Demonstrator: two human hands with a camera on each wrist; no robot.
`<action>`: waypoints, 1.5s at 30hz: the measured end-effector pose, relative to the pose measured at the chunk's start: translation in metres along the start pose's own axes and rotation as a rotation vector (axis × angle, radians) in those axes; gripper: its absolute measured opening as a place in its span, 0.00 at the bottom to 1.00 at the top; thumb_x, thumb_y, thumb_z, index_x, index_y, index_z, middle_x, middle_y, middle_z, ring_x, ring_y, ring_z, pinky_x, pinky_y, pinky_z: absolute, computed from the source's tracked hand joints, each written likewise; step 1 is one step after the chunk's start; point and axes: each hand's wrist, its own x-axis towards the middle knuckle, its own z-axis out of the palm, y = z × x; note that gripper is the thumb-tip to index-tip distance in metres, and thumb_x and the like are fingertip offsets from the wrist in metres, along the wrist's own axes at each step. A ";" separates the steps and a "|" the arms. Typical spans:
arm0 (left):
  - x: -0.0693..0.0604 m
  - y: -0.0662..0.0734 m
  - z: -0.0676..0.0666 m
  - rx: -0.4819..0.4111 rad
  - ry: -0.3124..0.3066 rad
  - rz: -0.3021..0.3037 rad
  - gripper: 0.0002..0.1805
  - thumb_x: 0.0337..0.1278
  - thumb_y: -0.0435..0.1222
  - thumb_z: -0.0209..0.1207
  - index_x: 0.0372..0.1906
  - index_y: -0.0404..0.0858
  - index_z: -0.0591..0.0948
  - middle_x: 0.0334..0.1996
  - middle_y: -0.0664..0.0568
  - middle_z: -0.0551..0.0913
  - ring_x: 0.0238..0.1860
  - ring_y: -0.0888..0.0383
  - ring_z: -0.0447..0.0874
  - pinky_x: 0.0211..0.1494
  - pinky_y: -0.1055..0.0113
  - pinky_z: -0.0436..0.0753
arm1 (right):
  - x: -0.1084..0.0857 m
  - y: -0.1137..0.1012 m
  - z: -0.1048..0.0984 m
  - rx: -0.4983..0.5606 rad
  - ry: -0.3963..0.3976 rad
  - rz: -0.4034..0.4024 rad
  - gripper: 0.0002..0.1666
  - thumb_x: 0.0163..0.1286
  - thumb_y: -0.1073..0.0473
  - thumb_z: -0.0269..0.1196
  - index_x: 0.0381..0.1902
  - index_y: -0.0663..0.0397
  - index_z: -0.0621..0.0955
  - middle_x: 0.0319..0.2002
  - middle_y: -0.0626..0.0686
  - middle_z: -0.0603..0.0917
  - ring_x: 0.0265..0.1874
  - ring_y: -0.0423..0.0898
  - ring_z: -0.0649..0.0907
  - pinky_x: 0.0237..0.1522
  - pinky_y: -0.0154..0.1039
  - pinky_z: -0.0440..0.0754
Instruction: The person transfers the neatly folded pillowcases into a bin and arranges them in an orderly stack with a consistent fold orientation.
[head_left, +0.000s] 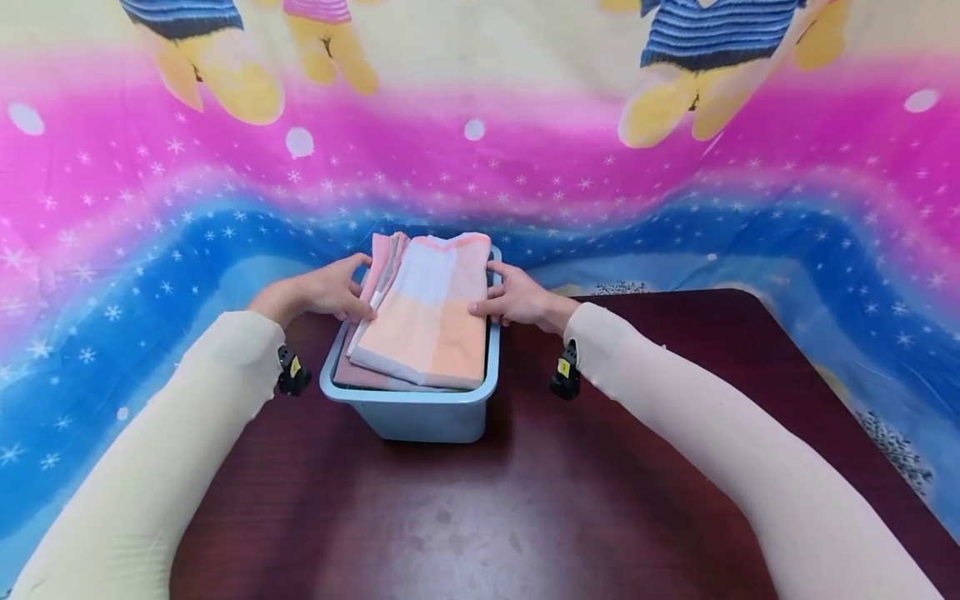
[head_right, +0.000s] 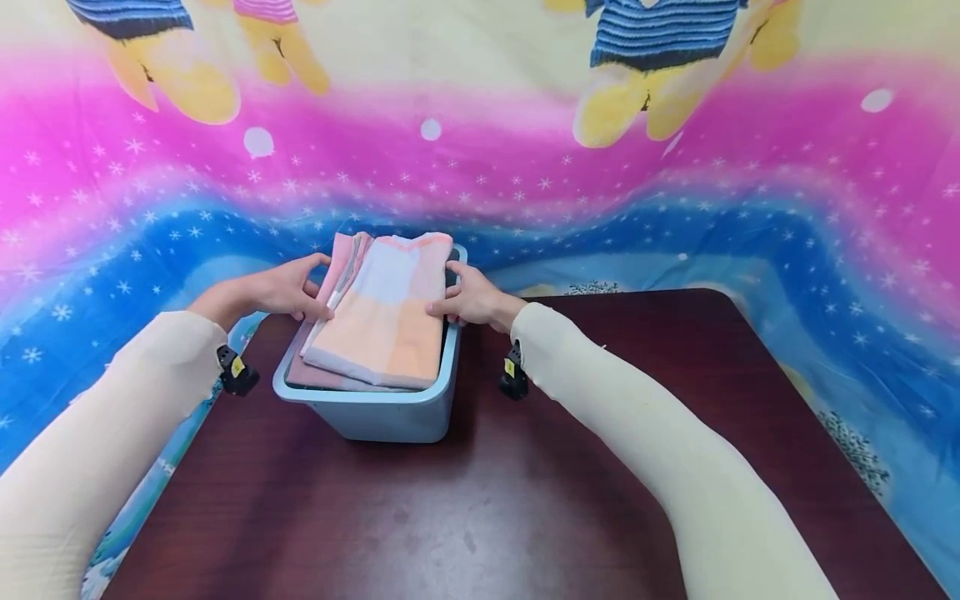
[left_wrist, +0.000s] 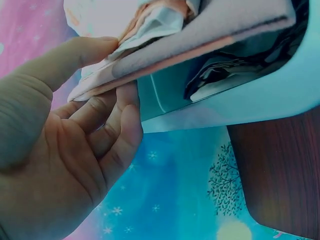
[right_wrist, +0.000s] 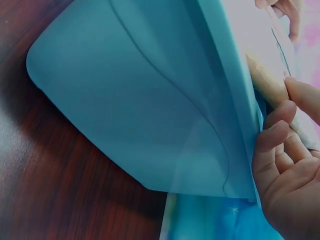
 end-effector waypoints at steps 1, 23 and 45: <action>0.001 0.000 0.001 0.008 -0.002 -0.001 0.51 0.64 0.39 0.65 0.79 0.37 0.42 0.62 0.29 0.78 0.54 0.42 0.83 0.57 0.50 0.83 | 0.000 0.001 0.000 -0.010 0.001 0.002 0.56 0.70 0.55 0.67 0.82 0.47 0.44 0.49 0.57 0.87 0.28 0.47 0.77 0.40 0.42 0.79; 0.012 -0.014 0.020 0.087 0.008 -0.024 0.45 0.63 0.40 0.66 0.74 0.34 0.51 0.59 0.28 0.79 0.57 0.38 0.84 0.67 0.40 0.75 | 0.004 -0.006 0.009 -0.155 -0.006 0.050 0.56 0.71 0.58 0.67 0.82 0.52 0.44 0.49 0.60 0.87 0.27 0.46 0.75 0.35 0.36 0.75; 0.020 -0.018 0.031 0.086 0.031 -0.091 0.50 0.63 0.39 0.67 0.79 0.36 0.47 0.67 0.28 0.71 0.66 0.34 0.75 0.69 0.37 0.72 | 0.007 -0.011 0.015 -0.370 0.043 0.081 0.55 0.68 0.56 0.70 0.82 0.55 0.50 0.41 0.55 0.85 0.42 0.46 0.83 0.47 0.39 0.79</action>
